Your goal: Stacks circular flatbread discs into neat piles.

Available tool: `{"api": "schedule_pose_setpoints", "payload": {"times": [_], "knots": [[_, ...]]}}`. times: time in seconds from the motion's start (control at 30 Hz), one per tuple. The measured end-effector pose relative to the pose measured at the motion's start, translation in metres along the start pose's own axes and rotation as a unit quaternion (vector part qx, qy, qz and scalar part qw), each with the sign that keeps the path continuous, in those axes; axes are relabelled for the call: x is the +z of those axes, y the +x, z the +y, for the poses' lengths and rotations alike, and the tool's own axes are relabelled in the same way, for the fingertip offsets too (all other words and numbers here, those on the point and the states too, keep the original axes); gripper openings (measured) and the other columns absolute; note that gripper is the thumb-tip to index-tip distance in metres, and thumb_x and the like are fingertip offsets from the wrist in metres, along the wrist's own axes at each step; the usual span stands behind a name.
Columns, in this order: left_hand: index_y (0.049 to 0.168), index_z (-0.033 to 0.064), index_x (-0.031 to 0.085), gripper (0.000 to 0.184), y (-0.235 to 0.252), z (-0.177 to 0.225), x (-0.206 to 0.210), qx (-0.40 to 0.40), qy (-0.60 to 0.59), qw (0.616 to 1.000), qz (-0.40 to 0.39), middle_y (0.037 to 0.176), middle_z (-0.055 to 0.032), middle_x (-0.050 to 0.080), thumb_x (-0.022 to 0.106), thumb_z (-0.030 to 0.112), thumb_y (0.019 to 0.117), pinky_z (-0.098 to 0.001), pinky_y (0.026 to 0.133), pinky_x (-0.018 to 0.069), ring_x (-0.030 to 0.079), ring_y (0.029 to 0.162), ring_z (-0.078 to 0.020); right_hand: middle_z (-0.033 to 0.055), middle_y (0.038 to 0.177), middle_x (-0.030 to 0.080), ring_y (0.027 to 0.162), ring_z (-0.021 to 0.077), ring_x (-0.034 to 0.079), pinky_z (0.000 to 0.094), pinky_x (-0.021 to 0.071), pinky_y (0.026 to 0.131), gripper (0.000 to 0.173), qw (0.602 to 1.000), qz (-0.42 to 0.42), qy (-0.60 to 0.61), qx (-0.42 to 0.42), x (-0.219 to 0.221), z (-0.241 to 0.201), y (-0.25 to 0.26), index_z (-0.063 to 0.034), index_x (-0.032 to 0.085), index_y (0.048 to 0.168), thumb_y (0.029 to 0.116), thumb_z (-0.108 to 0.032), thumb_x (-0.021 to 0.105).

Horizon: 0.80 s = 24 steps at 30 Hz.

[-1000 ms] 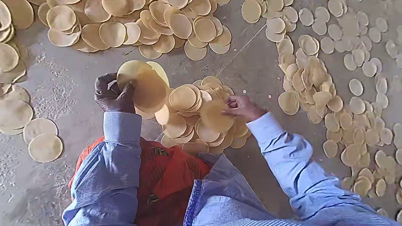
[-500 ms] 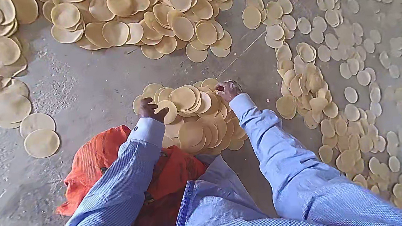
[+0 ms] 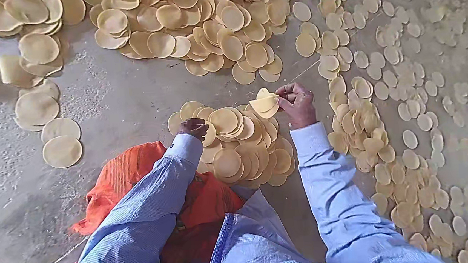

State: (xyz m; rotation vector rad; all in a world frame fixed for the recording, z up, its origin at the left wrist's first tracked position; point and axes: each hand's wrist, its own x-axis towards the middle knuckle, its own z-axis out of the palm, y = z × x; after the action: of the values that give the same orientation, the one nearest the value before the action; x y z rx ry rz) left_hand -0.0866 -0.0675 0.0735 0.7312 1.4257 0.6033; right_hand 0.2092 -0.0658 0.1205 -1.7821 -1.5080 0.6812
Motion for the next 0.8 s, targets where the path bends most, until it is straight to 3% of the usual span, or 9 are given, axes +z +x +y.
{"api": "schedule_pose_setpoints", "payload": {"times": [0.07, 0.2, 0.27, 0.33, 0.43, 0.5, 0.63, 0.7, 0.8], "knots": [[0.137, -0.0011, 0.054, 0.038, -0.002, 0.001, 0.003, -0.02, -0.027, 0.999, -0.028, 0.12, -0.0191, 0.066, 0.049, 0.026, 0.1104, -0.0411, 0.087, 0.0549, 0.067, 0.101, -0.0245, 0.0036, 0.092, 0.071, 0.078, 0.0064, 0.07, 0.0264, 0.0618, 0.073, 0.027, 0.991, -0.047, 0.123, -0.001, 0.008, -0.019, -0.014, 0.0021, 0.062, 0.115, 0.0904, -0.001, 0.071], [0.142, -0.0017, 0.051, 0.074, -0.012, 0.009, 0.005, -0.055, -0.078, 0.988, -0.121, 0.134, -0.0213, 0.063, 0.02, 0.057, 0.1101, -0.0492, 0.104, 0.047, 0.061, 0.124, -0.0305, -0.0022, 0.092, 0.075, 0.078, 0.0052, 0.071, 0.0236, 0.0611, 0.071, 0.027, 0.946, -0.157, 0.282, 0.026, 0.03, -0.046, -0.038, -0.0054, 0.063, 0.115, 0.0898, 0.003, 0.067], [0.138, 0.0009, 0.054, 0.075, -0.021, 0.017, 0.006, -0.066, -0.133, 0.977, -0.151, 0.127, -0.0206, 0.064, 0.02, 0.06, 0.1086, -0.049, 0.096, 0.0531, 0.064, 0.114, -0.03, -0.0016, 0.092, 0.076, 0.079, 0.0054, 0.072, 0.0235, 0.0616, 0.072, 0.025, 0.929, -0.189, 0.314, 0.049, 0.041, -0.051, -0.045, -0.0062, 0.063, 0.114, 0.0908, 0.005, 0.066], [0.136, 0.001, 0.053, 0.058, -0.024, 0.017, 0.007, -0.069, -0.156, 0.97, -0.174, 0.118, -0.0207, 0.066, 0.034, 0.049, 0.1105, -0.049, 0.087, 0.0587, 0.068, 0.102, -0.0302, 0.0002, 0.095, 0.075, 0.08, 0.0064, 0.072, 0.024, 0.0612, 0.072, 0.026, 0.926, -0.197, 0.318, 0.06, 0.051, -0.045, -0.047, -0.0049, 0.064, 0.115, 0.0907, 0.005, 0.066], [0.127, -0.001, 0.059, 0.027, -0.025, 0.01, 0.009, -0.051, -0.152, 0.978, -0.133, 0.104, -0.0175, 0.068, 0.059, 0.013, 0.1046, -0.045, 0.074, 0.0619, 0.07, 0.085, -0.0258, 0.0066, 0.11, 0.075, 0.087, 0.0104, 0.072, 0.0254, 0.0607, 0.072, 0.04, 0.923, -0.196, 0.324, 0.074, 0.059, -0.036, -0.049, -0.0026, 0.061, 0.127, 0.0885, 0.006, 0.066], [0.126, 0.0032, 0.059, 0.029, -0.025, 0.005, 0.006, -0.026, -0.15, 0.982, -0.115, 0.103, -0.0124, 0.069, 0.066, 0.0, 0.0975, -0.0416, 0.072, 0.0623, 0.07, 0.083, -0.0208, 0.0099, 0.117, 0.071, 0.092, 0.0138, 0.071, 0.0285, 0.061, 0.076, 0.051, 0.914, -0.184, 0.342, 0.121, 0.066, -0.034, -0.056, -0.0022, 0.053, 0.136, 0.0878, 0.007, 0.066], [0.119, 0.0032, 0.059, 0.031, -0.021, 0.0, 0.004, 0.043, -0.146, 0.98, -0.129, 0.097, -0.0077, 0.068, 0.065, -0.012, 0.0922, -0.0358, 0.073, 0.0609, 0.068, 0.079, -0.0146, 0.0061, 0.1, 0.07, 0.085, 0.0161, 0.07, 0.0349, 0.0613, 0.076, 0.025, 0.857, -0.164, 0.39, 0.295, 0.085, -0.037, -0.077, -0.0047, 0.06, 0.123, 0.0981, -0.008, 0.065], [0.121, 0.0007, 0.059, 0.034, -0.021, 0.0, 0.004, 0.049, -0.132, 0.982, -0.126, 0.099, -0.0086, 0.068, 0.064, -0.015, 0.0906, -0.034, 0.074, 0.0601, 0.067, 0.08, -0.0133, 0.0068, 0.1, 0.072, 0.087, 0.018, 0.072, 0.0366, 0.0626, 0.078, 0.018, 0.828, -0.175, 0.421, 0.326, 0.093, -0.041, -0.086, -0.0049, 0.062, 0.118, 0.1004, -0.008, 0.062], [0.127, -0.0011, 0.059, 0.032, -0.026, 0.007, 0.003, -0.004, -0.11, 0.988, -0.113, 0.106, -0.0128, 0.068, 0.068, 0.001, 0.096, -0.0391, 0.081, 0.0597, 0.067, 0.088, -0.0174, 0.0095, 0.102, 0.072, 0.087, 0.0201, 0.072, 0.0383, 0.0631, 0.078, 0.02, 0.846, -0.163, 0.398, 0.316, 0.099, -0.049, -0.093, -0.0011, 0.064, 0.118, 0.0973, -0.001, 0.065]]}}
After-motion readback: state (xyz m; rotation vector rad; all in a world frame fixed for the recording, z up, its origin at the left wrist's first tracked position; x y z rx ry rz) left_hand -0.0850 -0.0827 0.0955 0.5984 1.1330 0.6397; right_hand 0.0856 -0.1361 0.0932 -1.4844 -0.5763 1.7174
